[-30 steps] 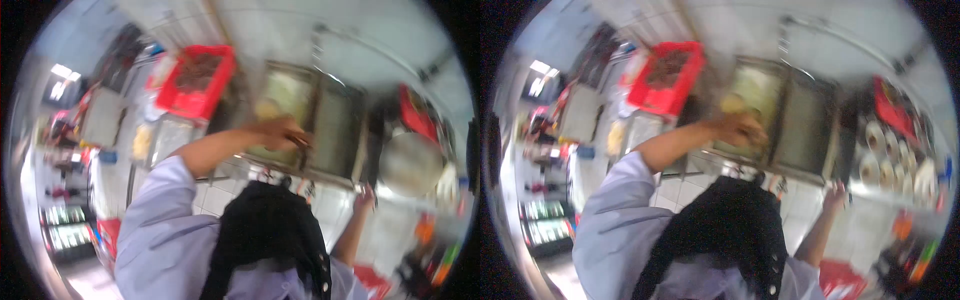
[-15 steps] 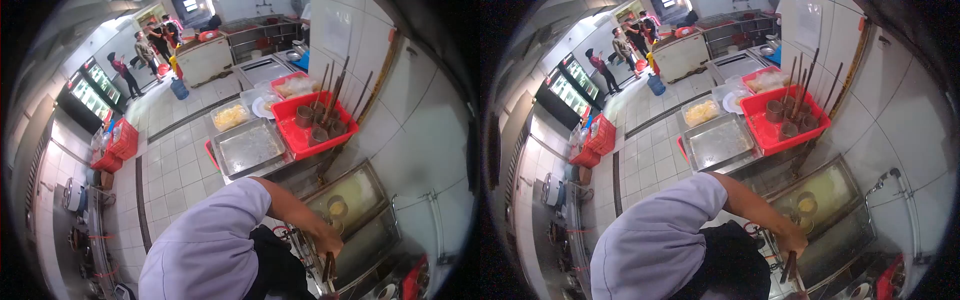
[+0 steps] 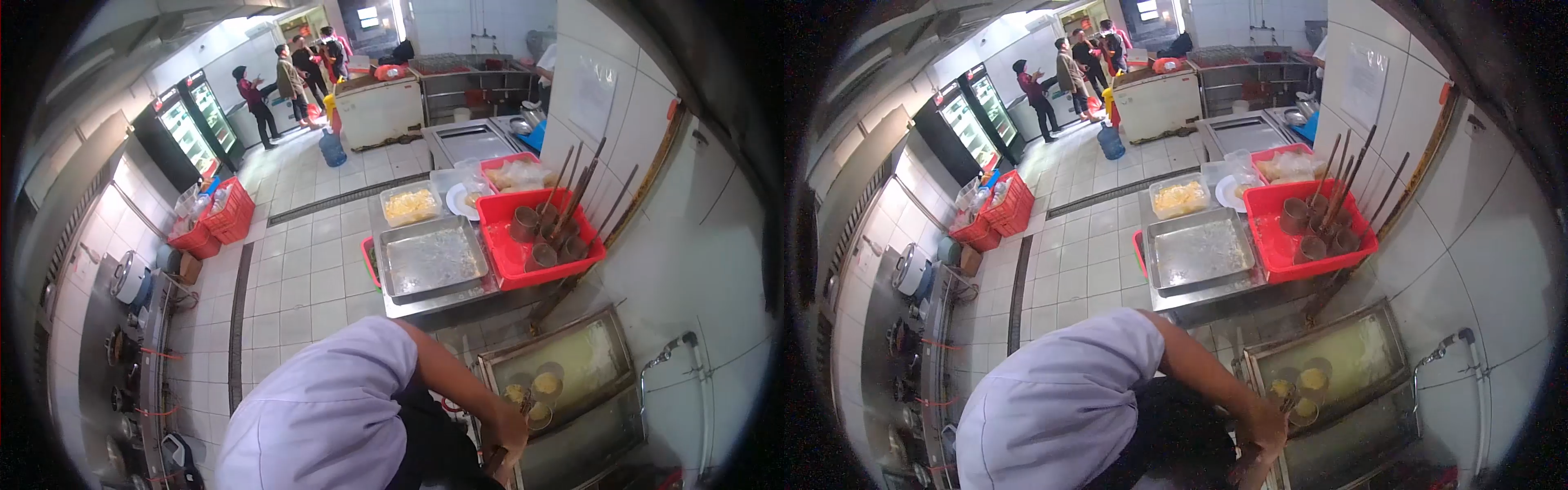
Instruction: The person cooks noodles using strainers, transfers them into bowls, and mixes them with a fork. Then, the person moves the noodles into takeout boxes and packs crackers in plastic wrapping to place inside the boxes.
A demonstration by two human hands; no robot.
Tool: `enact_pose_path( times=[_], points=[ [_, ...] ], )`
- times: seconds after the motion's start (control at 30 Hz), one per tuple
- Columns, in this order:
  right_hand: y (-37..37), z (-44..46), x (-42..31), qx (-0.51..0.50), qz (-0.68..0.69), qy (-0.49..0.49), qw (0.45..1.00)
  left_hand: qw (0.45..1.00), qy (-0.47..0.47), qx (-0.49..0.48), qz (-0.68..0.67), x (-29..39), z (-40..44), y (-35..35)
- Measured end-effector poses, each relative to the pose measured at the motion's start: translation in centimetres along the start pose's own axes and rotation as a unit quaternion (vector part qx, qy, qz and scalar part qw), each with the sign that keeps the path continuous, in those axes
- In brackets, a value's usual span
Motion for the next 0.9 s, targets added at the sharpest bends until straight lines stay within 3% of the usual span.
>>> enact_pose_path(
  times=[0.1,0.2,0.43,0.47,0.5,0.53,0.57,0.6,0.67,0.7,0.73,0.8,0.87,0.9],
  points=[
    [0.7,0.1,0.2,-0.005,0.020,0.011,1.000,0.986,-0.054,0.122,-0.097,1.6,-1.7,0.4],
    [1.9,-0.2,0.5,-0.008,0.037,0.008,0.999,0.933,-0.074,0.285,-0.208,3.4,-4.3,1.7],
    [3.3,-2.6,1.6,-0.022,0.112,-0.052,0.992,0.822,0.014,0.495,-0.283,7.2,-10.3,-0.1],
    [3.3,-1.7,1.4,-0.012,0.103,-0.065,0.993,0.853,-0.046,0.473,-0.216,8.0,-13.1,-4.3],
    [1.4,-1.1,1.8,0.066,0.035,-0.063,0.995,0.852,-0.023,0.473,-0.222,7.9,-13.8,-4.0],
    [1.9,0.1,2.1,0.168,-0.004,-0.078,0.983,0.850,-0.057,0.445,-0.277,8.3,-15.0,-4.2],
    [0.0,1.8,2.5,0.060,0.038,-0.085,0.994,0.849,-0.096,0.449,-0.263,9.1,-16.4,-4.8],
    [2.5,2.0,2.2,0.081,0.092,-0.076,0.990,0.847,-0.144,0.455,-0.235,9.3,-17.7,-5.1],
    [3.7,2.9,2.8,0.062,0.128,-0.067,0.988,0.776,-0.211,0.464,-0.372,9.5,-19.1,-0.8],
    [4.0,3.5,3.4,0.068,0.133,-0.074,0.986,0.709,-0.240,0.420,-0.513,9.5,-19.9,0.5],
    [4.4,4.0,3.9,0.073,0.136,-0.078,0.985,0.611,-0.279,0.384,-0.634,9.6,-20.8,1.9],
    [3.6,4.8,5.2,0.089,0.121,-0.094,0.984,0.269,-0.294,0.169,-0.902,9.9,-20.9,0.6],
    [3.1,6.3,6.1,0.116,0.084,-0.126,0.982,0.298,-0.317,0.151,-0.888,9.2,-20.6,-1.2],
    [2.7,6.4,6.6,0.166,0.046,-0.097,0.980,0.318,-0.324,0.159,-0.877,8.6,-20.3,-0.9]
  ],
)
Point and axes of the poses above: each hand's wrist, its own z-axis towards the middle knuckle, its own y-axis out of the palm, x = y × z, the point moved 2 cm from there along z, towards the middle knuckle, and after that the axes turned 2 degrees about z, right-handed, at the moved point
